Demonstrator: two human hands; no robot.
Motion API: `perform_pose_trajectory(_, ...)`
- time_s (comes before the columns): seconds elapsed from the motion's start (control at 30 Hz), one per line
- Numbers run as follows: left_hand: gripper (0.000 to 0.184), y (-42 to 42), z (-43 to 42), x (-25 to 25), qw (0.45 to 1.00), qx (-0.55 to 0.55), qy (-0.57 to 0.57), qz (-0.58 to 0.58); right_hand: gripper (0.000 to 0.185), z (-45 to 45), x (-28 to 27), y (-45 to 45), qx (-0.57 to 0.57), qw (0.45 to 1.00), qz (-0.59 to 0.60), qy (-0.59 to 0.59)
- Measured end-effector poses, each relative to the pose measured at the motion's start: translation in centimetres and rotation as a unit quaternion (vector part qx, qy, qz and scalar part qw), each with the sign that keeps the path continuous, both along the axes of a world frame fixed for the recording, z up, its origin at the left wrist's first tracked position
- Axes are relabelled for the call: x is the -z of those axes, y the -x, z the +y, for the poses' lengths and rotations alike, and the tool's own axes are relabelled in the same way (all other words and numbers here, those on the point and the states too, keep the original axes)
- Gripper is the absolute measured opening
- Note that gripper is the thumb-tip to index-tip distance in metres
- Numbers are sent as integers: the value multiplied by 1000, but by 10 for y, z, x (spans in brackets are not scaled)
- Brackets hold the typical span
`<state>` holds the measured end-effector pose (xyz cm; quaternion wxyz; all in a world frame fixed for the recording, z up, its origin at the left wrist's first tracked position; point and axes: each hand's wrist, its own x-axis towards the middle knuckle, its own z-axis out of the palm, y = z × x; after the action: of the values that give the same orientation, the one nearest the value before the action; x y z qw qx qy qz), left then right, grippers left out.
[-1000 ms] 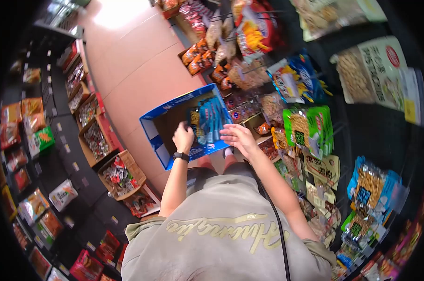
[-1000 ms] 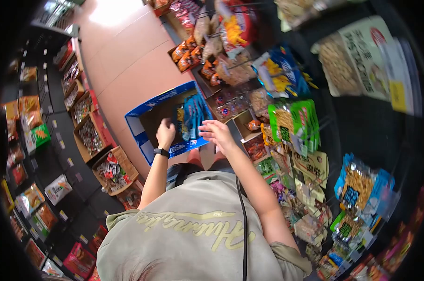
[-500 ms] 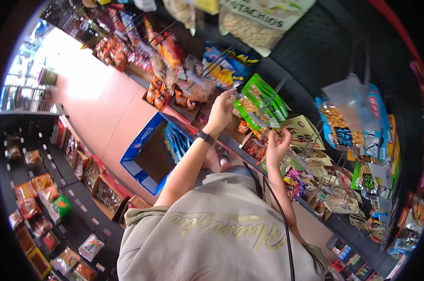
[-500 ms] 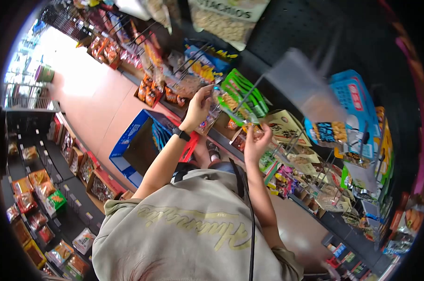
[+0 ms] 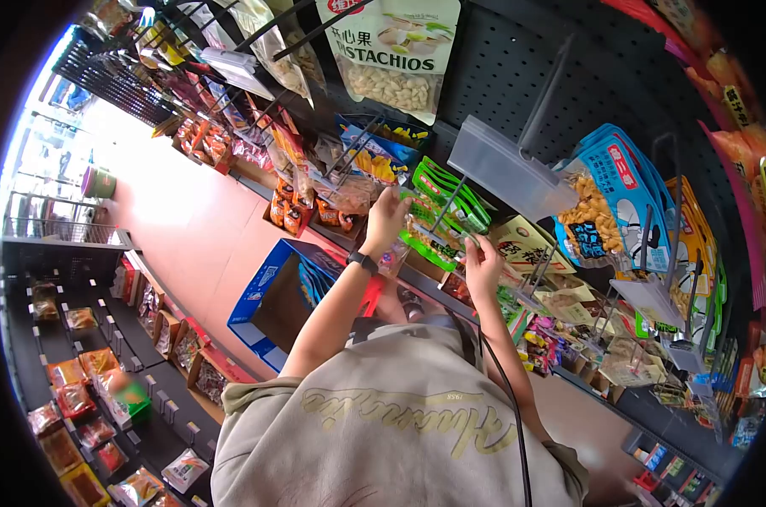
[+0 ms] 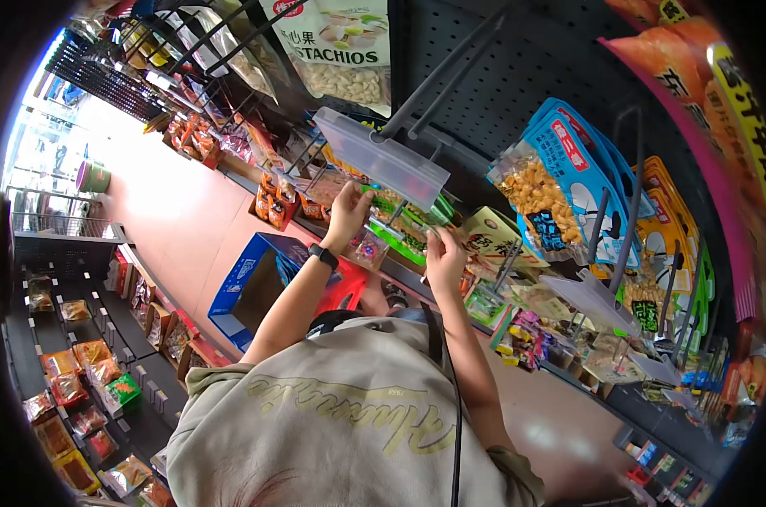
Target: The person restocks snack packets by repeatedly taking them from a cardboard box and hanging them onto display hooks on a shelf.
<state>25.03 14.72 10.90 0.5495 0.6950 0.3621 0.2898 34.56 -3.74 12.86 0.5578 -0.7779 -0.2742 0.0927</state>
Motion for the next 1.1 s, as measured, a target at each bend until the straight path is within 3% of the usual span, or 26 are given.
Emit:
perform_pose_trajectory(0.23,20,23,-12,6,999,-13,11,-45,18,-11,7,8,-23,999,20,10)
perform_pose_trajectory(0.4,26,36,-21,-3,996,-17,49,-75,32,-9,6,-2,-51,998,24,31)
perform_pose_trajectory(0.5,23,46,-19,12,996,-37,58,-59,22,-5,-2,3,-106,993,33,30)
perform_pose_trajectory(0.53,22,52,-19,18,997,-41,57,-41,16,-4,-12,7,-126,981,113,93)
perform_pose_trajectory(0.6,18,72,-22,14,994,-38,103,-6,13,-3,-4,16,-186,976,32,106)
perform_pose_trajectory(0.7,19,95,-32,30,979,-105,101,-143,12,4,-33,43,-259,934,-195,151)
perform_pose_trajectory(0.77,16,122,-32,3,979,-128,91,-129,13,10,-53,64,-262,936,-175,158)
perform_pose_trajectory(0.9,12,181,-17,-85,984,-139,50,-95,18,43,-114,93,-409,881,-216,97)
perform_pose_trajectory(1.03,10,244,-5,-134,989,-110,12,-99,20,84,-158,142,-519,814,-238,112)
perform_pose_trajectory(1.1,9,272,-6,-137,980,-157,34,-116,19,103,-163,170,-557,774,-266,145)
